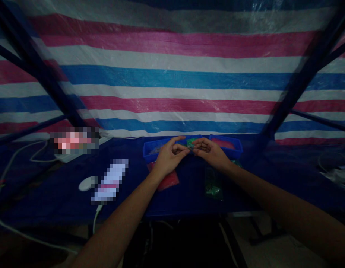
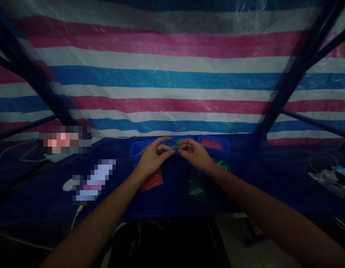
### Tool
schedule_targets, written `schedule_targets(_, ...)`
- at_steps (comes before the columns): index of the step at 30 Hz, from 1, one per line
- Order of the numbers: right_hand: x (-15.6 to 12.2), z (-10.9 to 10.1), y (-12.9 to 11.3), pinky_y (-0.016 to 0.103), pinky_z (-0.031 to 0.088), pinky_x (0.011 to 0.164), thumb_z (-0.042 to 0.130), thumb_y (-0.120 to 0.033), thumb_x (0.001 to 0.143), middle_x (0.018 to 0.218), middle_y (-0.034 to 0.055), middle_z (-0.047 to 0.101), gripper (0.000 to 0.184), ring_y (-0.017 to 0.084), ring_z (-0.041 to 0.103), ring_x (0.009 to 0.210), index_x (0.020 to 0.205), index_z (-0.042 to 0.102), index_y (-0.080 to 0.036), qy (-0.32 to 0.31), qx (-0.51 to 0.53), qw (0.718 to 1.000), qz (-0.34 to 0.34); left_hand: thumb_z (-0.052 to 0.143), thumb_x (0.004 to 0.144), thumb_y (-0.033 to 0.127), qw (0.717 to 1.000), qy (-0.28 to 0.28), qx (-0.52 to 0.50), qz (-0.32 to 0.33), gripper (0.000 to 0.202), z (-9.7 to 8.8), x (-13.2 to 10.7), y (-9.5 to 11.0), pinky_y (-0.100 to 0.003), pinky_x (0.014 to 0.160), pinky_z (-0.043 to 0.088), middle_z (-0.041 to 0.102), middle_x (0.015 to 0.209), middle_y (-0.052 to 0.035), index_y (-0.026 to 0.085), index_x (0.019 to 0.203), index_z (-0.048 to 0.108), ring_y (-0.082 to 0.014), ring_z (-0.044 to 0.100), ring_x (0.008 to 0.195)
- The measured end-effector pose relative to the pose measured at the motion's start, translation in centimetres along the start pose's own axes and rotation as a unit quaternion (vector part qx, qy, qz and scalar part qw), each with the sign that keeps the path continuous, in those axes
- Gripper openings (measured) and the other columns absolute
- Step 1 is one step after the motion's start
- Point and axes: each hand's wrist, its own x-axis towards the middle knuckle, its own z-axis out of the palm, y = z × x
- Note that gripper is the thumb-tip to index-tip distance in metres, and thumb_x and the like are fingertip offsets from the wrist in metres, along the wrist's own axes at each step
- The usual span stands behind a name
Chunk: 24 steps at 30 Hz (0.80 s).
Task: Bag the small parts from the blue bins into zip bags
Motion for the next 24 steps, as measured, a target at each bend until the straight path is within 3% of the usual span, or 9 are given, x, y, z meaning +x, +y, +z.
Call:
schedule_targets(6, -0.04, 0.21, -0.14, 0.030, 0.055, 0.084, 0.084, -0.036, 0.079, 0.094, 0.0007, 0.069, 0.037, 0.015, 0.067, 0.087, 0.110, 0.067, -0.023, 0.007, -0.002, 1.000, 0.002, 0.072, 0.091, 0.029, 0.997, -0.008, 0.063, 0.033, 0.046, 0.10, -0.12, 0.09, -0.028, 0.079, 0.054, 0.077, 0.094, -0.0057, 0.017, 0.134, 0.059, -0.0171, 0.073, 0.083)
schedule_targets(10, -0.05, 0.16, -0.15, 0.031, 0.055, 0.084, 0.085, -0.036, 0.078, 0.093, 0.0005, 0.070, 0.040, 0.015, 0.068, 0.086, 0.110, 0.066, -0.023, -0.005, 0.010, 1.000, 0.007, 0.076, 0.088, 0.030, 0.998, 0.010, 0.048, 0.025, 0.049, 0.18, -0.05, 0.12, -0.033, 0.085, 0.057, 0.079, 0.102, -0.0074, 0.019, 0.132, 0.060, -0.0194, 0.075, 0.091)
schedule_targets(17, 0.04, 0.04, -0.15, 0.032, 0.056, 0.083, 0.087, -0.038, 0.076, 0.094, 0.0013, 0.071, 0.040, 0.015, 0.069, 0.085, 0.108, 0.067, -0.023, 0.016, 0.019, 1.000, -0.001, 0.078, 0.087, 0.035, 0.998, 0.012, 0.055, 0.011, 0.043, -0.02, -0.12, 0.29, -0.033, 0.082, 0.059, 0.080, 0.094, -0.0063, 0.020, 0.125, 0.064, -0.0210, 0.077, 0.086)
schedule_targets(24, -0.02, 0.11, -0.11, 0.032, 0.057, 0.075, 0.086, -0.042, 0.079, 0.095, 0.0034, 0.074, 0.039, 0.017, 0.070, 0.085, 0.108, 0.070, -0.023, 0.016, 0.036, 0.999, -0.010, 0.076, 0.088, 0.025, 0.998, -0.012, 0.061, 0.027, 0.041, 0.07, -0.18, 0.47, -0.034, 0.083, 0.059, 0.080, 0.095, -0.0050, 0.021, 0.126, 0.064, -0.0200, 0.077, 0.086)
